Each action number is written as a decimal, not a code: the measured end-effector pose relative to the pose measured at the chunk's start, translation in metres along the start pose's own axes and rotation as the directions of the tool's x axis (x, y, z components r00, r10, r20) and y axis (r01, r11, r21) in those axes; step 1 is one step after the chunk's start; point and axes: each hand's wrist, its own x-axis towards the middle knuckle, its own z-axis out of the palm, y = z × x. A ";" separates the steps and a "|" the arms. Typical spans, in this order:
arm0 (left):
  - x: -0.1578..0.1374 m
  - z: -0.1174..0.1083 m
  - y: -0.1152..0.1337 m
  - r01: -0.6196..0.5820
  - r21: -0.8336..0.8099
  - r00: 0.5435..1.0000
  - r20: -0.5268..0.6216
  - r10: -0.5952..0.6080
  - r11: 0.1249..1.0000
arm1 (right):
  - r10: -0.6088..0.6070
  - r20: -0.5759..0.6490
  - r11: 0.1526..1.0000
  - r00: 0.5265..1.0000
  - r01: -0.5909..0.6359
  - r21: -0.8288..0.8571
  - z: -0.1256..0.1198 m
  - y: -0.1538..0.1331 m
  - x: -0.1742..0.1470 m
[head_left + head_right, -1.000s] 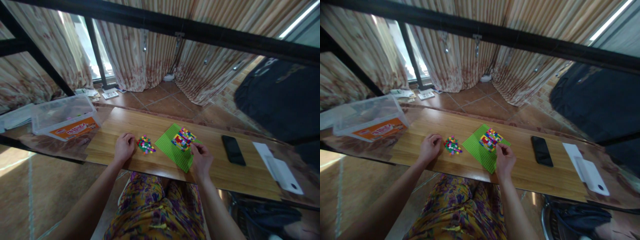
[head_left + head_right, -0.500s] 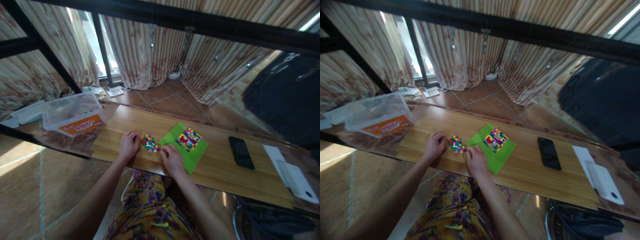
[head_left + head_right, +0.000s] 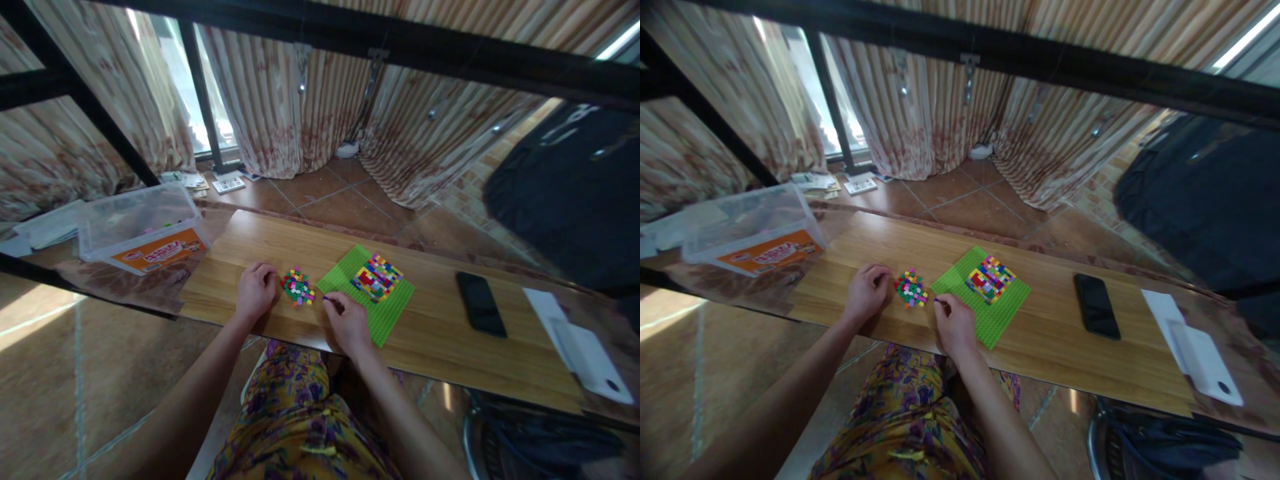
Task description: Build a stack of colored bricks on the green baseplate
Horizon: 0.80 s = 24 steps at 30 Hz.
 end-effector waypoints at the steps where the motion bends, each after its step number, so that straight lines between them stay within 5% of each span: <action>1: 0.000 0.000 0.000 0.002 0.002 1.000 0.000 -0.002 1.000 | 0.033 -0.029 0.997 0.999 -0.031 0.072 -0.003 0.003 -0.001; 8: -0.001 0.001 -0.003 -0.009 0.002 1.000 -0.010 0.009 1.000 | 0.200 -0.232 0.948 0.952 -0.128 0.292 -0.038 0.021 -0.003; 15: -0.001 0.000 -0.002 -0.003 0.004 1.000 -0.005 0.003 1.000 | 0.085 -0.420 0.996 0.904 -0.065 0.061 -0.077 0.028 0.002; 24: 0.000 0.001 -0.003 -0.007 0.009 1.000 -0.001 0.007 1.000 | -0.039 -0.410 0.968 0.911 -0.068 -0.242 -0.081 0.035 0.013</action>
